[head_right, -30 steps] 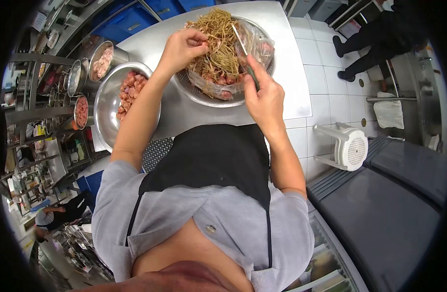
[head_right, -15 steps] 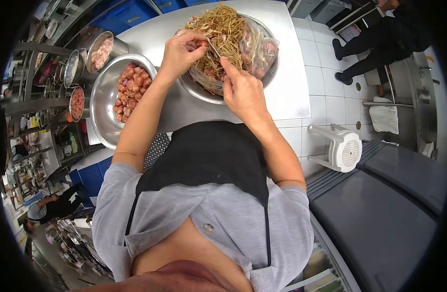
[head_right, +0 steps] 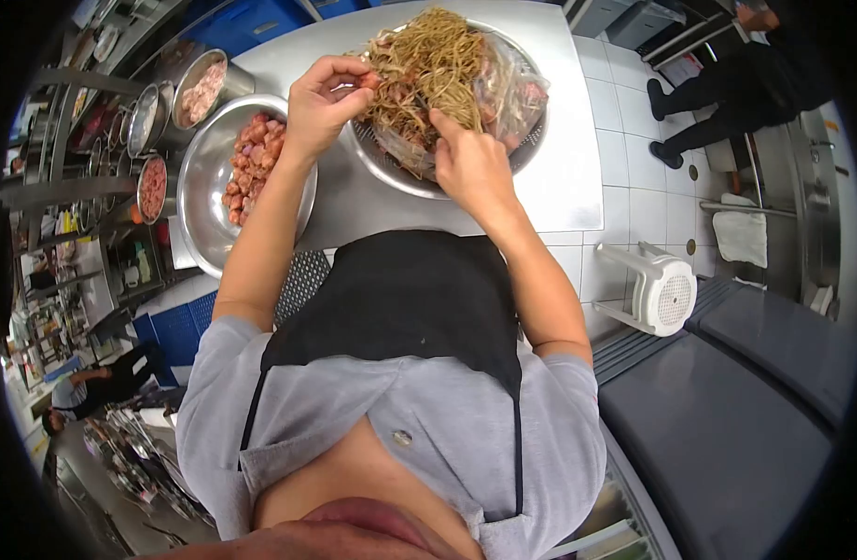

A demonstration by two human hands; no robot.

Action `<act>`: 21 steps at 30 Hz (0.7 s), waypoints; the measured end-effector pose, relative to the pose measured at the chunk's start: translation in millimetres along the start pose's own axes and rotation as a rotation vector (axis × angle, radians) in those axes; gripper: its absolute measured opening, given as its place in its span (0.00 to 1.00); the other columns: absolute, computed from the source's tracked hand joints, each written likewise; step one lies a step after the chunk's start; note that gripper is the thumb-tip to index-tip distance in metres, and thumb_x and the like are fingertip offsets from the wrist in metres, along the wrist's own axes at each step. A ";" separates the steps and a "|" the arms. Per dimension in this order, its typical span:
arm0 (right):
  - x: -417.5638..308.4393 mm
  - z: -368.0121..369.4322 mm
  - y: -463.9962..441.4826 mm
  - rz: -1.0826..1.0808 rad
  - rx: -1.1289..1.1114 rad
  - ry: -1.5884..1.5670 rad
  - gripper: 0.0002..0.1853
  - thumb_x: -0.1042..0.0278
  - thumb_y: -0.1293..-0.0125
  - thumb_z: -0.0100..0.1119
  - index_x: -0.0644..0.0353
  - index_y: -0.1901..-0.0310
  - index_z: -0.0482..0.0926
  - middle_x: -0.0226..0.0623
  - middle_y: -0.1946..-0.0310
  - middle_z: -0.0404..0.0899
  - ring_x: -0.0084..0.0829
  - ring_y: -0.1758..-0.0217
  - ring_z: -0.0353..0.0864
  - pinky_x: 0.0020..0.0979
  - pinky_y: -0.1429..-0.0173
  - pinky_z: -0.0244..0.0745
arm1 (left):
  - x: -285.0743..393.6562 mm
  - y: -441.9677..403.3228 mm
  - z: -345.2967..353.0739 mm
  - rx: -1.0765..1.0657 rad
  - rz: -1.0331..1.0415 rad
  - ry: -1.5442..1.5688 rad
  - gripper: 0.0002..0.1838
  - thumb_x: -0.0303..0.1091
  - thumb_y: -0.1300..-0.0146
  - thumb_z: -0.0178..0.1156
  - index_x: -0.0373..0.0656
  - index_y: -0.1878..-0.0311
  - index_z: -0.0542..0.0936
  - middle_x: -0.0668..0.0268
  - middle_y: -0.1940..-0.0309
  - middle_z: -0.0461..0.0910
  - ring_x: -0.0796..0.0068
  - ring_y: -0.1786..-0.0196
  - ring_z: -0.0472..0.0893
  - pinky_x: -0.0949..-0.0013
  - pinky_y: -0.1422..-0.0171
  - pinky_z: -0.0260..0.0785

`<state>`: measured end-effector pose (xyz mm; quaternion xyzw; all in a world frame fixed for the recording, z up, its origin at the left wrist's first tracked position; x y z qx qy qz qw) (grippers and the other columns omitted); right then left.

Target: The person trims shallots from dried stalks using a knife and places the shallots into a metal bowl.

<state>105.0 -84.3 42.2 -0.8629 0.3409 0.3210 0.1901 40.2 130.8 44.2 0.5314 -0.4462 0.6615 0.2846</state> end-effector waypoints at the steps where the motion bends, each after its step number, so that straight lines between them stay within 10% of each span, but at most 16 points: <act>1: -4.2 -4.7 2.7 0.004 0.025 -0.034 0.22 0.74 0.31 0.57 0.61 0.36 0.85 0.62 0.63 0.88 0.60 0.58 0.90 0.54 0.45 0.83 | -0.9 4.0 -3.5 0.012 -0.007 -0.017 0.14 0.17 0.37 0.69 0.34 0.48 0.83 0.61 0.55 0.89 0.73 0.50 0.90 0.69 0.42 0.86; 10: -33.3 -22.0 24.2 -0.159 0.113 -0.103 0.20 0.74 0.30 0.63 0.56 0.38 0.87 0.55 0.63 0.89 0.56 0.60 0.90 0.50 0.51 0.84 | 30.2 15.0 -17.0 0.055 0.142 -0.576 0.10 0.24 0.41 0.72 0.38 0.55 0.89 0.63 0.58 0.87 0.76 0.59 0.88 0.72 0.53 0.85; 21: -70.8 -12.9 22.8 -0.447 0.217 0.325 0.21 0.75 0.41 0.66 0.50 0.46 0.90 0.37 0.60 0.78 0.42 0.56 0.84 0.41 0.60 0.86 | 11.2 11.6 -29.9 0.175 -0.223 -0.158 0.11 0.30 0.32 0.75 0.34 0.53 0.86 0.62 0.65 0.89 0.80 0.67 0.86 0.74 0.65 0.82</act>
Point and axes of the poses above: each hand's wrist, its own y-axis away from the middle knuckle, its own z-axis out of the palm, x = y × z, the point moved 7 cm from there along -y, towards the middle knuckle
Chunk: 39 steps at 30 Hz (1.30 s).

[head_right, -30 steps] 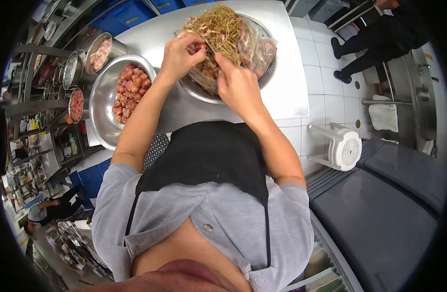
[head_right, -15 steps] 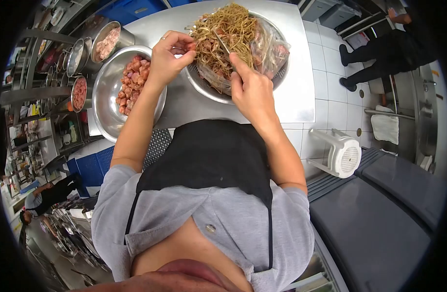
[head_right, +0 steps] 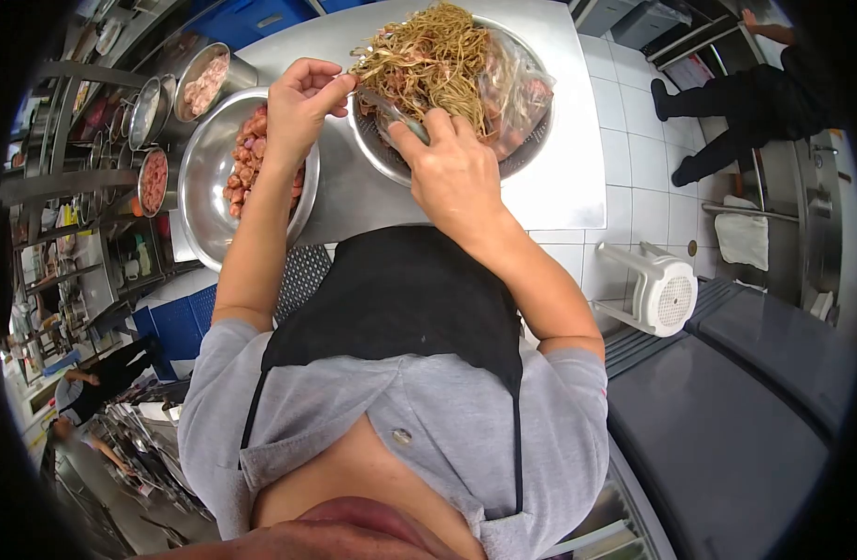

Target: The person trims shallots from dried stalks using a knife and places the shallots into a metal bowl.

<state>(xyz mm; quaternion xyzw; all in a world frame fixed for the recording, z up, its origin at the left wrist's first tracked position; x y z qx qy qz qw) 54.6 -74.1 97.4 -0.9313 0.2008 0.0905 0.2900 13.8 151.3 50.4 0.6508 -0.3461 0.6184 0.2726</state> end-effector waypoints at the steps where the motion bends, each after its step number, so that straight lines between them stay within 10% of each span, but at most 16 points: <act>1: -2.7 -1.2 -2.0 -0.017 0.011 0.020 0.20 0.75 0.41 0.66 0.50 0.46 0.90 0.36 0.59 0.78 0.41 0.56 0.84 0.40 0.61 0.86 | 1.1 1.1 1.0 -0.001 0.006 0.002 0.10 0.30 0.33 0.75 0.34 0.54 0.86 0.62 0.65 0.89 0.80 0.67 0.86 0.74 0.65 0.82; 17: 38.5 -18.3 -26.2 0.105 0.207 -0.105 0.23 0.77 0.37 0.67 0.49 0.41 0.88 0.38 0.63 0.82 0.43 0.64 0.86 0.43 0.58 0.83 | -12.2 45.5 -0.3 0.078 0.032 -0.129 0.11 0.30 0.36 0.73 0.35 0.53 0.87 0.65 0.63 0.87 0.80 0.59 0.87 0.74 0.54 0.80; 22: 70.2 -18.5 15.2 0.348 0.118 -0.303 0.25 0.75 0.33 0.66 0.52 0.34 0.84 0.45 0.53 0.88 0.47 0.55 0.90 0.43 0.48 0.85 | 26.1 63.5 -87.0 0.243 0.375 -0.789 0.13 0.26 0.41 0.68 0.39 0.51 0.88 0.58 0.57 0.86 0.62 0.54 0.89 0.62 0.50 0.81; 26: 94.0 -11.6 50.3 0.467 0.131 -0.395 0.23 0.71 0.30 0.66 0.58 0.33 0.84 0.50 0.44 0.89 0.46 0.45 0.92 0.39 0.39 0.84 | -0.6 66.0 -120.6 0.118 0.091 -1.120 0.16 0.31 0.42 0.69 0.40 0.50 0.88 0.54 0.52 0.87 0.50 0.53 0.87 0.52 0.42 0.78; 30: 106.5 -8.5 66.9 0.566 0.145 -0.498 0.23 0.67 0.26 0.65 0.63 0.33 0.82 0.50 0.46 0.90 0.37 0.47 0.92 0.35 0.39 0.82 | 26.8 62.3 -77.1 0.176 0.429 -1.049 0.16 0.30 0.40 0.67 0.39 0.49 0.89 0.52 0.53 0.88 0.49 0.52 0.87 0.51 0.40 0.78; 35: 104.9 2.3 64.0 0.633 0.215 -0.634 0.24 0.61 0.24 0.65 0.65 0.32 0.81 0.47 0.50 0.91 0.30 0.50 0.89 0.31 0.41 0.81 | 19.9 49.3 50.4 -0.319 0.503 -0.618 0.10 0.30 0.35 0.67 0.37 0.53 0.89 0.53 0.58 0.89 0.54 0.55 0.89 0.56 0.47 0.80; 39: 92.7 0.8 62.3 0.563 0.226 -0.647 0.23 0.61 0.23 0.66 0.66 0.33 0.82 0.49 0.48 0.91 0.31 0.45 0.89 0.32 0.38 0.80 | -14.2 32.6 121.1 -0.448 0.526 -0.868 0.10 0.37 0.36 0.68 0.38 0.61 0.88 0.54 0.63 0.89 0.50 0.58 0.89 0.51 0.52 0.81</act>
Point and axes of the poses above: each hand's wrist, its own y-axis away from the middle knuckle, its own z-axis out of the palm, x = y × z, the point moved 7 cm from there along -y, towards the middle knuckle
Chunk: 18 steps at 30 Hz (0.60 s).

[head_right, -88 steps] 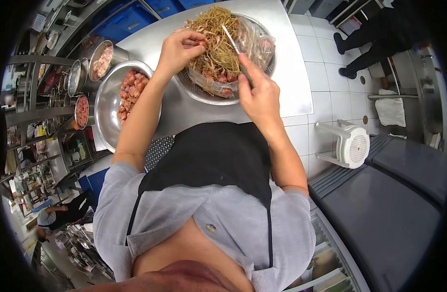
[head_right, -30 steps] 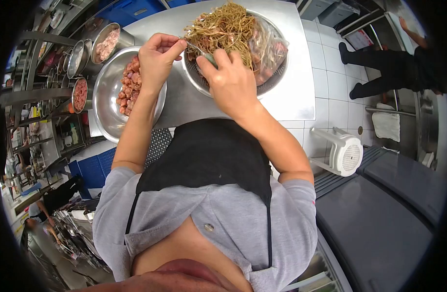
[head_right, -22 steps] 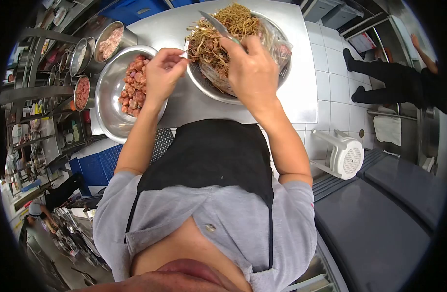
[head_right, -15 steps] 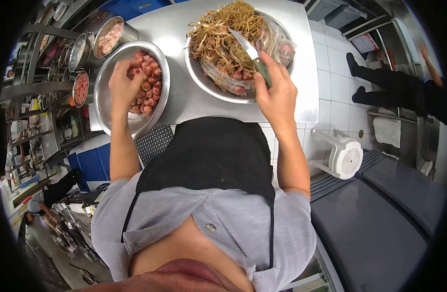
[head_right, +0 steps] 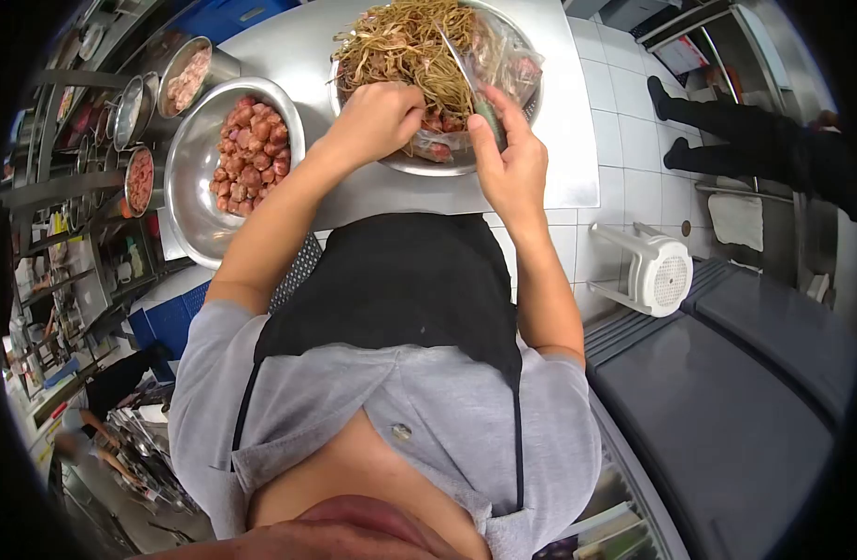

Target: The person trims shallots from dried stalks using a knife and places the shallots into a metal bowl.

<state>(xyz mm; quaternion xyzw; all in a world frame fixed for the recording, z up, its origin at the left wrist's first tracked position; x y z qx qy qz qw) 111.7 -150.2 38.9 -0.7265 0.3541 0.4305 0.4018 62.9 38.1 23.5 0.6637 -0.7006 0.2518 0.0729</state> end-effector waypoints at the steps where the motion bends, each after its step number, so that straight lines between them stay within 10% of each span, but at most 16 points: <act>1: 3.2 -3.3 3.2 0.028 0.001 0.019 0.23 0.62 0.23 0.66 0.66 0.33 0.82 0.49 0.47 0.91 0.32 0.45 0.89 0.33 0.38 0.80 | 4.1 -7.6 10.1 -0.055 -0.024 -0.083 0.11 0.38 0.37 0.68 0.39 0.63 0.88 0.54 0.65 0.89 0.49 0.59 0.89 0.51 0.53 0.82; 6: 27.2 -7.7 16.8 0.120 -0.013 -0.017 0.23 0.63 0.21 0.65 0.70 0.33 0.81 0.46 0.46 0.90 0.30 0.43 0.86 0.32 0.36 0.79 | 14.6 -10.7 24.3 -0.108 -0.089 -0.164 0.13 0.43 0.42 0.71 0.43 0.66 0.89 0.54 0.67 0.87 0.48 0.57 0.89 0.47 0.53 0.82; 12: 34.3 -10.1 15.4 0.208 -0.021 -0.109 0.23 0.65 0.19 0.63 0.72 0.30 0.78 0.44 0.42 0.87 0.26 0.43 0.83 0.29 0.36 0.76 | -2.5 0.1 -16.9 0.213 -0.298 0.455 0.09 0.38 0.33 0.66 0.43 0.63 0.87 0.61 0.66 0.85 0.63 0.54 0.89 0.57 0.56 0.80; 14: 27.6 -8.5 13.9 0.248 -0.045 -0.105 0.23 0.62 0.18 0.62 0.70 0.30 0.79 0.34 0.58 0.87 0.16 0.64 0.78 0.20 0.61 0.73 | -15.6 -2.7 -14.1 0.153 -0.584 0.969 0.10 0.38 0.30 0.63 0.41 0.62 0.85 0.62 0.68 0.83 0.65 0.65 0.86 0.62 0.63 0.79; 18: 30.5 1.7 7.2 0.255 -0.061 -0.224 0.26 0.57 0.17 0.60 0.66 0.27 0.76 0.26 0.69 0.80 0.13 0.73 0.71 0.19 0.71 0.64 | -24.3 -1.7 -34.8 0.020 -0.833 1.287 0.10 0.41 0.24 0.60 0.46 0.54 0.81 0.66 0.65 0.84 0.79 0.76 0.77 0.73 0.73 0.72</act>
Point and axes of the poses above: each hand's wrist, its own y-axis away from the middle knuckle, its own z-axis out of the palm, x = y × z, the point moved 7 cm from there along -y, towards the middle knuckle
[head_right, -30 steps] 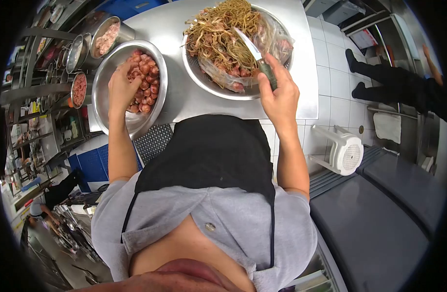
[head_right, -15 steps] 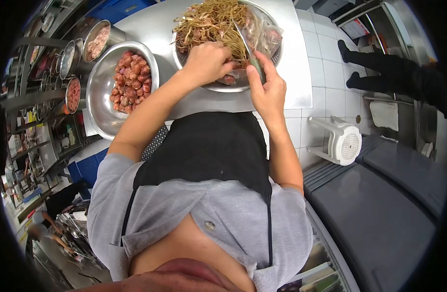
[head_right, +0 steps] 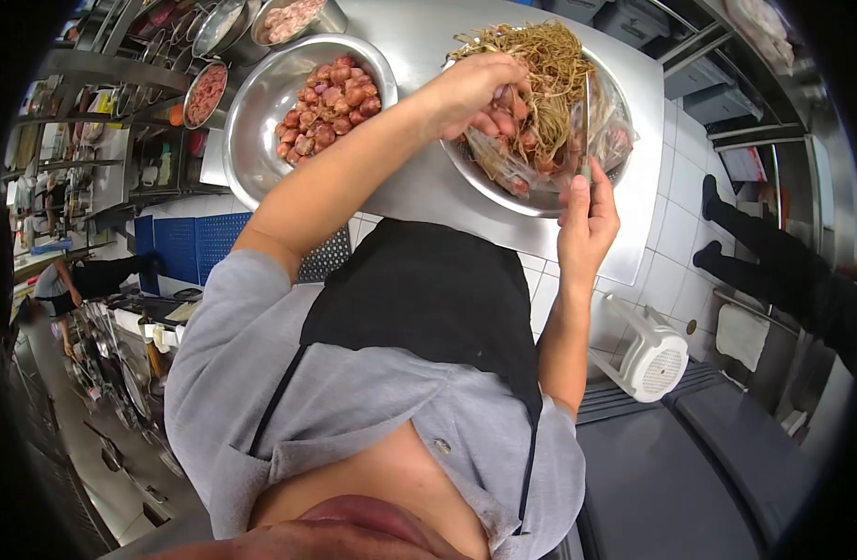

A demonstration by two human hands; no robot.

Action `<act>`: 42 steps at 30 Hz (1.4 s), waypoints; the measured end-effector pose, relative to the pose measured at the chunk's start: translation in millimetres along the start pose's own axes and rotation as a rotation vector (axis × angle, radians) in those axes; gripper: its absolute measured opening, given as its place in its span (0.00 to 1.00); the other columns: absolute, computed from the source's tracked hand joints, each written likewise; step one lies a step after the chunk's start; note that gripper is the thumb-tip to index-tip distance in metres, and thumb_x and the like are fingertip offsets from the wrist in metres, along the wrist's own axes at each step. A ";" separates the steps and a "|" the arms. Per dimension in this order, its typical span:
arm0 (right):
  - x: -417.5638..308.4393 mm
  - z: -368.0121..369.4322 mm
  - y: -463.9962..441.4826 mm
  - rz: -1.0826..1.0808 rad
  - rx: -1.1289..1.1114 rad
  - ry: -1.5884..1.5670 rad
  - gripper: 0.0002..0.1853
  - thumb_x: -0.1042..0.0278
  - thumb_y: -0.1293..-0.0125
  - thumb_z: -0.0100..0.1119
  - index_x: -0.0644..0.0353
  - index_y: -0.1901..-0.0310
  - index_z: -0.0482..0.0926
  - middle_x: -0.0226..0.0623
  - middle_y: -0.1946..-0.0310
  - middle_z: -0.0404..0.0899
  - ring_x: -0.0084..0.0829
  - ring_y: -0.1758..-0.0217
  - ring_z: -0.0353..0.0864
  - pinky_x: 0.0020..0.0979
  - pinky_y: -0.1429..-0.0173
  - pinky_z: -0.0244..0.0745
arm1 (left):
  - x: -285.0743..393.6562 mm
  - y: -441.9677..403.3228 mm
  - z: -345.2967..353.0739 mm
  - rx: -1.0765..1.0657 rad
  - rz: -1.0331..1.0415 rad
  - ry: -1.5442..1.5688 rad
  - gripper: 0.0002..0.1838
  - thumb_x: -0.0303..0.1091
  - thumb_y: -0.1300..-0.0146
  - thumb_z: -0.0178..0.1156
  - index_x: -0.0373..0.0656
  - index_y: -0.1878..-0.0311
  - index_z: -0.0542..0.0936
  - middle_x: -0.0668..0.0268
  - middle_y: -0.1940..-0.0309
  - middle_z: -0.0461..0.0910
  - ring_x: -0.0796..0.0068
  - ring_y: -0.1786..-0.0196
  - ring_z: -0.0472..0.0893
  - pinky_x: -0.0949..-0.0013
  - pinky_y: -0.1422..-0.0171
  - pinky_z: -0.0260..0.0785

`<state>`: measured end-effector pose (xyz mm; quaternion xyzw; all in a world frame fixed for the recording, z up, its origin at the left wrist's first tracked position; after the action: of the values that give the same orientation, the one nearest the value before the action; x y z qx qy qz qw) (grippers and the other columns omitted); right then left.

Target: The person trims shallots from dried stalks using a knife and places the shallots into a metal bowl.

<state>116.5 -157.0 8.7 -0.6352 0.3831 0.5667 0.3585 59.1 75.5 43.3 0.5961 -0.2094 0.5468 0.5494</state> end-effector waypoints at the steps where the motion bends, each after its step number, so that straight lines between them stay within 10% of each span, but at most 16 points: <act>1: 0.6 3.8 -2.4 0.018 -0.025 -0.046 0.26 0.57 0.16 0.60 0.66 0.26 0.76 0.26 0.69 0.80 0.13 0.73 0.71 0.19 0.71 0.64 | 6.9 -7.6 -4.7 0.009 0.035 -0.106 0.10 0.42 0.24 0.60 0.46 0.54 0.82 0.67 0.64 0.84 0.80 0.75 0.77 0.74 0.75 0.69; 13: -9.8 18.4 -17.7 -0.128 0.022 0.083 0.26 0.59 0.16 0.58 0.67 0.26 0.73 0.27 0.68 0.81 0.13 0.75 0.69 0.19 0.71 0.64 | 35.0 -58.6 -14.9 -0.045 0.821 -1.051 0.20 0.33 0.30 0.65 0.42 0.37 0.86 0.64 0.51 0.77 0.73 0.52 0.81 0.73 0.51 0.76; 18: -39.7 30.5 -0.6 -0.313 0.013 0.296 0.23 0.70 0.22 0.58 0.62 0.28 0.76 0.58 0.39 0.86 0.53 0.35 0.86 0.42 0.32 0.79 | 16.8 -56.9 -36.8 -0.028 0.549 -0.538 0.23 0.27 0.37 0.67 0.40 0.37 0.88 0.54 0.45 0.78 0.64 0.50 0.85 0.66 0.44 0.83; 21: -53.8 49.2 1.2 -0.351 -0.053 0.353 0.25 0.73 0.24 0.57 0.59 0.27 0.75 0.58 0.38 0.84 0.55 0.33 0.84 0.45 0.31 0.79 | 9.6 -56.7 -48.1 0.049 0.656 -0.451 0.22 0.28 0.38 0.68 0.41 0.39 0.88 0.54 0.43 0.78 0.66 0.52 0.87 0.69 0.49 0.84; 42: -56.7 71.1 1.6 -0.406 -0.126 0.561 0.25 0.76 0.29 0.59 0.62 0.30 0.80 0.62 0.65 0.85 0.61 0.61 0.87 0.55 0.52 0.83 | 31.9 -8.9 -32.9 0.255 0.826 -0.911 0.15 0.27 0.40 0.72 0.40 0.48 0.90 0.57 0.59 0.88 0.61 0.58 0.89 0.61 0.48 0.82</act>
<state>79.8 -89.9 57.9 -0.8503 0.2969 0.3099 0.3046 62.8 118.5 61.1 0.7000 -0.5688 0.4256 0.0728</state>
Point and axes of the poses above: each hand's wrist, its own y-axis away from the middle knuckle, its own z-axis out of the palm, x = y × z, the point moved 7 cm from there along -y, towards the middle knuckle
